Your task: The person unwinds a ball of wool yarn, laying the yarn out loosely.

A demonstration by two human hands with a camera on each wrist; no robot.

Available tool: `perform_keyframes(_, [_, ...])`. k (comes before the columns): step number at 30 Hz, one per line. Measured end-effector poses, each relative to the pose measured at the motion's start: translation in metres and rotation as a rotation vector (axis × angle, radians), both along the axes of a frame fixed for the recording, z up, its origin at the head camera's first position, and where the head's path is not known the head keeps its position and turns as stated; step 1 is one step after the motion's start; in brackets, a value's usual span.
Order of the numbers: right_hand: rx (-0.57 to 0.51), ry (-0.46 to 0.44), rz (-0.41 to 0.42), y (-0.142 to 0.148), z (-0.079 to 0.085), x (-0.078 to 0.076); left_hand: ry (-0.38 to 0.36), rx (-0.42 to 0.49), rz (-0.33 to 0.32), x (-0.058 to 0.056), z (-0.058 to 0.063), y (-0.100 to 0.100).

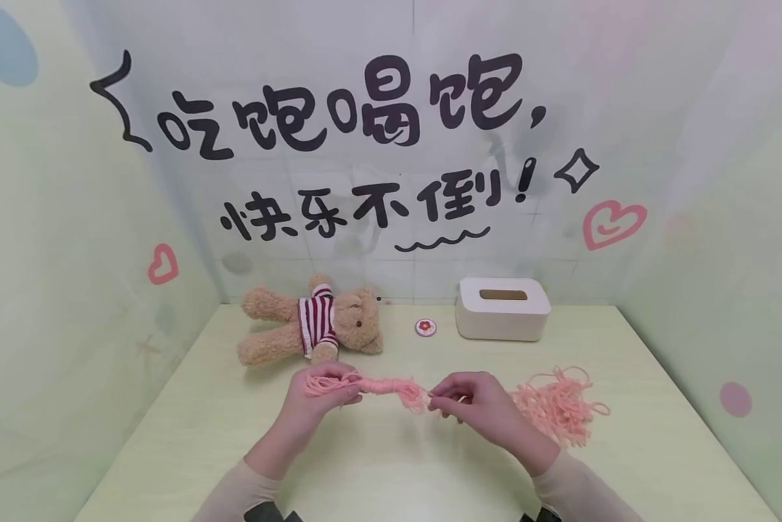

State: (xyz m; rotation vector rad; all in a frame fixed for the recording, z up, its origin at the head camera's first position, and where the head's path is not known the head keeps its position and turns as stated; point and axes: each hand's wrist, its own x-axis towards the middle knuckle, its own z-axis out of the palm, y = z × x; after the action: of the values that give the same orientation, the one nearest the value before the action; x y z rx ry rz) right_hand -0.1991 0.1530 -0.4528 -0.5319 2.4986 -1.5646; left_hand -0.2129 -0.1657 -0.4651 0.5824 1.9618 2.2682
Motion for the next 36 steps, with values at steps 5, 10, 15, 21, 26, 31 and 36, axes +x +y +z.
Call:
perform_keyframes(5, [0.067,0.034,-0.122,0.026,-0.005,0.001,-0.013,-0.019,0.058,-0.002,-0.004,-0.009])
perform_keyframes(10, [0.116,0.062,-0.24,0.058,-0.012,0.001,-0.056,-0.034,0.137,-0.004,-0.003,-0.021])
perform_keyframes(15, [0.175,0.086,-0.353,0.094,-0.02,0.004,-0.095,-0.038,0.225,-0.008,0.001,-0.034])
perform_keyframes(21, [0.293,0.09,-0.484,0.141,-0.025,0.005,-0.09,0.034,0.314,-0.015,0.006,-0.051])
perform_keyframes(26, [0.423,0.107,-0.567,0.18,-0.025,0.002,-0.066,0.102,0.311,-0.022,0.005,-0.06])
perform_keyframes(31, [0.461,0.069,-0.553,0.187,-0.029,0.0,-0.056,0.099,0.308,-0.022,0.002,-0.058])
perform_keyframes(36, [0.392,0.089,-0.487,0.147,-0.024,0.004,-0.057,0.103,0.283,-0.018,0.003,-0.044])
